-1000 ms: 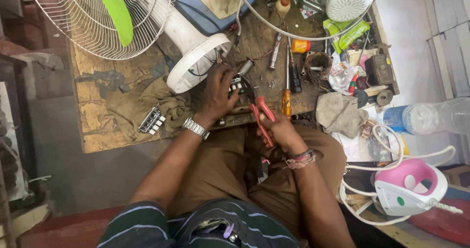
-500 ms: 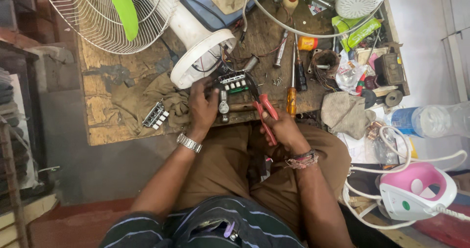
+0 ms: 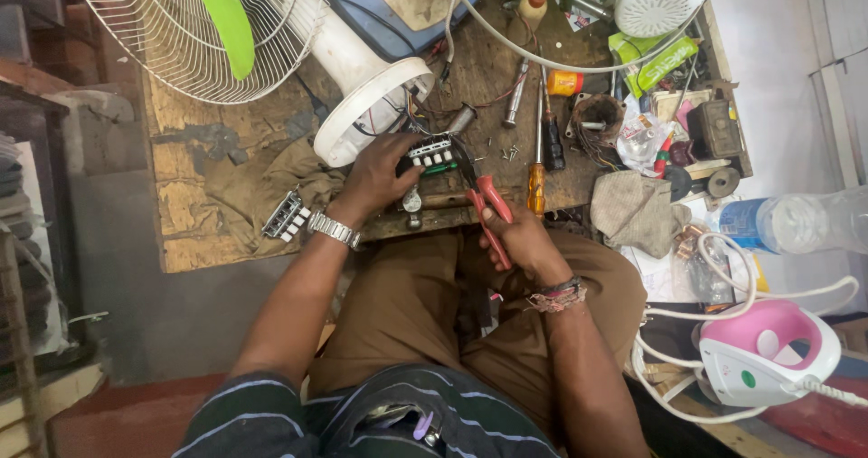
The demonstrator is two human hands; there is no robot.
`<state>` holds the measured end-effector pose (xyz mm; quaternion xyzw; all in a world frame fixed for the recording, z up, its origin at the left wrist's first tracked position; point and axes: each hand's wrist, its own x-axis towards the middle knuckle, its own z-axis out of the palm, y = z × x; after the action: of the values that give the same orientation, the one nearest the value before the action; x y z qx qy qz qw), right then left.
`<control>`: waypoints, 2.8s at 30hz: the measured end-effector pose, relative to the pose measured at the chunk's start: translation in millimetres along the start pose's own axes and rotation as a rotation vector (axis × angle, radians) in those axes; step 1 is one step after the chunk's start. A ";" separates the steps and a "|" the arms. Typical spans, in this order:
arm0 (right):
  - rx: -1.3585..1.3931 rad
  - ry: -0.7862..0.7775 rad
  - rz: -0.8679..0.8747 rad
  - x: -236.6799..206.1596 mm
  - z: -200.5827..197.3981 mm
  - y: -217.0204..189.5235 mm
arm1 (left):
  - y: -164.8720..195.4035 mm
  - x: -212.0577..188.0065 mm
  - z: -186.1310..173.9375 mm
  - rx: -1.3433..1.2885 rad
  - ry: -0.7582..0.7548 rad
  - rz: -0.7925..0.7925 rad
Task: The person is repairing a small electric motor, likely from a fan, by manipulating wires and components with pliers and a screwdriver. They adjust connections and test the motor while seated at a cluttered workbench.
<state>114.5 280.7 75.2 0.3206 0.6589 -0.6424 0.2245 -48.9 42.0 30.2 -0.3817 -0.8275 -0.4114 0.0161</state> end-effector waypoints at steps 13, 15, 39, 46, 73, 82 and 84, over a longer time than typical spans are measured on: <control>0.322 -0.182 0.037 -3.5 -0.6 9.1 | 9.3 6.7 -12.0 -0.088 -0.025 -0.042; 0.553 -0.371 0.084 -4.7 -6.3 6.6 | 9.5 7.1 -15.5 -0.094 -0.034 -0.056; -1.082 0.674 -0.471 -32.5 20.9 -5.4 | 18.2 5.6 -2.7 -0.088 0.062 -0.087; -1.027 0.611 -0.456 -31.0 24.9 -6.8 | 22.8 5.6 -3.8 -0.097 0.055 -0.100; 0.096 -0.001 -0.037 10.4 5.7 14.7 | 12.7 8.9 -4.6 -0.203 -0.010 -0.143; -0.343 0.162 -0.163 10.3 14.5 17.2 | 15.7 8.6 -4.8 -0.174 -0.036 -0.190; -0.134 0.060 -0.064 9.5 11.4 10.8 | 15.3 8.4 -7.5 -0.146 -0.009 -0.134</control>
<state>114.2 270.3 60.0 0.3024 0.7169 -0.5938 0.2050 -47.1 47.7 48.3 -0.3276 -0.8191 -0.4689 -0.0429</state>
